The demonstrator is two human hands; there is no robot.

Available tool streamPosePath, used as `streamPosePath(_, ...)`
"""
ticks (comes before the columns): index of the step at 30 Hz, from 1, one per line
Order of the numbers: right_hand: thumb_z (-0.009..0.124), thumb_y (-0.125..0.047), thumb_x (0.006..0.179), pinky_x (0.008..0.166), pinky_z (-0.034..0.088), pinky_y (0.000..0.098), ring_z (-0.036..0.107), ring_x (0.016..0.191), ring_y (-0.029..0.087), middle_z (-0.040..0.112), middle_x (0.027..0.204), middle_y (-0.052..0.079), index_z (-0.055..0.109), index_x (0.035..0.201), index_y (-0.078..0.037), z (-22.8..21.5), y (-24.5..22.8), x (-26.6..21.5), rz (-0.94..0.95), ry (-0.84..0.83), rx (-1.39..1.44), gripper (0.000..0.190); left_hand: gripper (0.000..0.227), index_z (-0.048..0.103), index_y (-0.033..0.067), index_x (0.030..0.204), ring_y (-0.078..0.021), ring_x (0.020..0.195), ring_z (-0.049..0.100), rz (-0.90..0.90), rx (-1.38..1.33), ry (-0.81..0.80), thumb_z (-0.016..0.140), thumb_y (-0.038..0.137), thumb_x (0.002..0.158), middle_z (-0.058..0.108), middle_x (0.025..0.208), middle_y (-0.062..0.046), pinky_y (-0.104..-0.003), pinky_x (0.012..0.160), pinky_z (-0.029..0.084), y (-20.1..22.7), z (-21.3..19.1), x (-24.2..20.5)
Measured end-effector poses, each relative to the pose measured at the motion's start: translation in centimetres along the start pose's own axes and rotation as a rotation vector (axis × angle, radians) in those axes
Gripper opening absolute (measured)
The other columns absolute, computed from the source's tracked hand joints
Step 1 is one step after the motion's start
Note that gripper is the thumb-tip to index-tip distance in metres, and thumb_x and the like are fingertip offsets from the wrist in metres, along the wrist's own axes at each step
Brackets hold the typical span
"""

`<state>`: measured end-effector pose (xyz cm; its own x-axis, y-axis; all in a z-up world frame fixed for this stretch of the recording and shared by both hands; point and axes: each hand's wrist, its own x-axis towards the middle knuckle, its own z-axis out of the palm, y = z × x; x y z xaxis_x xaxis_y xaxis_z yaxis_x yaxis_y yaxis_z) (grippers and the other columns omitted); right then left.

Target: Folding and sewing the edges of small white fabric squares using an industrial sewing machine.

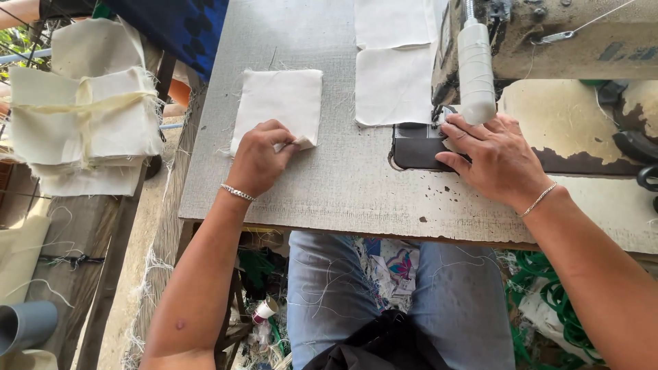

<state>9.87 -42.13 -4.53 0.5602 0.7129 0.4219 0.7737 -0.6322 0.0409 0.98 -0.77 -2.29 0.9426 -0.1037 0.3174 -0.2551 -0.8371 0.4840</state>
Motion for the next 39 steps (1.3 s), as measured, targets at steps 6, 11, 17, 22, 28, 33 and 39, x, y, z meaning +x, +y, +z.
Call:
streamPosePath(6, 0.055, -0.046, 0.102, 0.094, 0.048, 0.0515, 0.065, 0.109, 0.036, 0.066, 0.142, 0.004, 0.067, 0.133, -0.009, -0.2, 0.1, 0.2, -0.024, 0.016, 0.018, 0.05, 0.06, 0.04, 0.0192, 0.064, -0.0077, 0.066, 0.03, -0.488, -0.339, -0.055, 0.098, 0.028, 0.071, 0.038, 0.068, 0.009, -0.024, 0.058, 0.021, -0.8, -0.4, 1.3)
streamPosePath(11, 0.06, -0.05, 0.1, 0.097, 0.047, 0.0465, 0.063, 0.125, 0.029, 0.07, 0.138, 0.003, 0.071, 0.13, -0.016, 0.5, 0.0, 0.1, -0.001, 0.086, 0.001, 0.047, 0.008, 0.074, 0.0098, 0.09, -0.0081, 0.076, 0.061, -0.535, -0.619, -0.078, 0.078, 0.016, 0.09, 0.07, 0.082, 0.0, -0.022, 0.07, 0.052, 0.6, -3.5, 1.8)
streamPosePath(17, 0.055, -0.05, 0.102, 0.091, 0.054, 0.0414, 0.067, 0.114, 0.024, 0.072, 0.118, 0.003, 0.071, 0.122, -0.018, 1.9, -0.7, -1.3, 0.075, 0.088, -0.093, 0.041, 0.007, 0.077, 0.0113, 0.098, -0.0243, 0.084, 0.071, -0.123, -0.338, 0.179, 0.071, 0.012, 0.097, 0.071, 0.089, -0.009, -0.035, 0.077, 0.059, 6.4, -1.5, 0.9)
streamPosePath(22, 0.073, -0.036, 0.088, 0.096, 0.049, 0.0438, 0.058, 0.124, 0.031, 0.064, 0.125, 0.01, 0.062, 0.138, -0.008, -2.8, -10.3, -1.2, -0.097, 0.135, 0.203, 0.058, 0.013, 0.07, 0.0252, 0.084, -0.0231, 0.07, 0.062, 0.288, 0.116, 0.236, 0.065, 0.023, 0.095, 0.061, 0.077, 0.002, -0.037, 0.064, 0.05, 12.4, 8.3, -3.3)
streamPosePath(28, 0.073, -0.017, 0.089, 0.097, 0.049, 0.0436, 0.064, 0.116, 0.026, 0.069, 0.107, 0.0, 0.072, 0.111, -0.013, -2.8, -11.7, -3.3, -0.095, 0.077, 0.392, 0.022, 0.017, 0.069, 0.0131, 0.105, -0.0297, 0.101, 0.064, 0.351, 0.027, 0.117, 0.071, 0.025, 0.093, 0.066, 0.108, -0.007, -0.04, 0.083, 0.052, 12.6, 8.9, -8.1)
streamPosePath(33, 0.069, -0.014, 0.095, 0.095, 0.051, 0.0402, 0.066, 0.108, 0.024, 0.069, 0.1, -0.002, 0.071, 0.095, -0.012, -2.7, -11.4, -3.7, -0.074, 0.101, 0.401, 0.003, 0.01, 0.071, 0.0125, 0.105, -0.0282, 0.104, 0.067, 0.408, 0.097, 0.153, 0.063, 0.012, 0.099, 0.066, 0.096, -0.007, -0.041, 0.096, 0.051, 10.9, 7.8, -10.5)
streamPosePath(39, 0.067, -0.013, 0.1, 0.088, 0.05, 0.0405, 0.063, 0.091, 0.022, 0.06, 0.08, 0.001, 0.068, 0.094, -0.01, -2.1, -10.9, -3.6, -0.023, 0.05, 0.381, 0.006, 0.016, 0.07, 0.0104, 0.109, -0.0273, 0.094, 0.068, 0.308, 0.068, 0.127, 0.058, 0.006, 0.099, 0.064, 0.086, -0.004, -0.041, 0.088, 0.052, 11.7, 6.1, -10.7)
